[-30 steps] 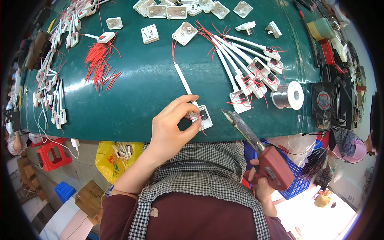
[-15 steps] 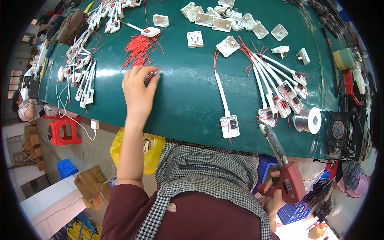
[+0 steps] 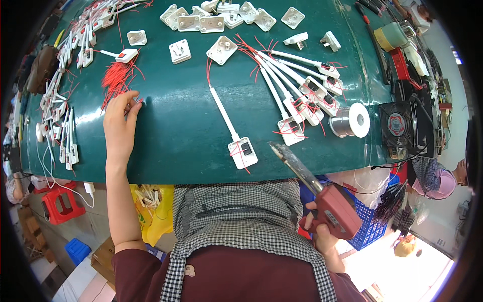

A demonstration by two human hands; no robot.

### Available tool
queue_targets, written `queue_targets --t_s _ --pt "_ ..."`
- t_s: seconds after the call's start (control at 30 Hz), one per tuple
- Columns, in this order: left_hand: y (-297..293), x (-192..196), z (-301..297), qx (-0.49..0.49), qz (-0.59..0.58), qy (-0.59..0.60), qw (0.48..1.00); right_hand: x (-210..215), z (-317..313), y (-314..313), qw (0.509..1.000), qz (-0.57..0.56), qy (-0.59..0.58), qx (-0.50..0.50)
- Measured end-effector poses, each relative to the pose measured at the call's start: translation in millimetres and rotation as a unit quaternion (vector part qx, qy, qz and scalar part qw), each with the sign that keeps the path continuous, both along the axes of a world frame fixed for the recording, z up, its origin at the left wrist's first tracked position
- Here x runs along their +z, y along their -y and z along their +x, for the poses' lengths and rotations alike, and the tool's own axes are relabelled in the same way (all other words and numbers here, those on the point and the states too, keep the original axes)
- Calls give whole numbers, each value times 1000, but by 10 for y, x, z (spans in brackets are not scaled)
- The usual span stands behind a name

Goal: The person solders wires onto small electrical switch components at a workbench. This is done using a soldering iron and solder wire.

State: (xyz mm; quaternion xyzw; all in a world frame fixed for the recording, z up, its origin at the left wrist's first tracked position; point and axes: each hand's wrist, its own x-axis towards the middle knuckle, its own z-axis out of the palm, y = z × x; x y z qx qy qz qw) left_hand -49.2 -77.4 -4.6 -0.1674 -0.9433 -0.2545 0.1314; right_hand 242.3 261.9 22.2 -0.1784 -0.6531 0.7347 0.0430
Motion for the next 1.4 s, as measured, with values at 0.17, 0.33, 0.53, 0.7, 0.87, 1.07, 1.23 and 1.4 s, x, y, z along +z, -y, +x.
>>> queue_targets --t_s 0.17,0.33,0.53,0.7,0.87,1.07,1.23,1.4 --pt "-31 -34 33 -4 60 25 998 -15 74 -45 996 -33 67 54" --pt "39 -10 26 4 31 -1 1000 -55 107 -57 996 -46 57 55" --pt "13 12 95 62 108 41 991 11 -12 -5 998 -28 29 40" --pt "-884 299 773 -163 163 116 966 -43 9 -16 998 -66 17 7" --pt "-1226 70 924 -215 145 85 962 -65 43 -52 997 -74 0 19" --pt "-1276 44 976 -182 109 39 976 -39 22 -61 996 -74 38 24" --pt "-1273 42 966 -176 112 61 976 29 -87 -6 995 -96 30 18" --pt "-1263 54 974 -182 103 66 976 -27 -43 -32 998 -38 37 44"
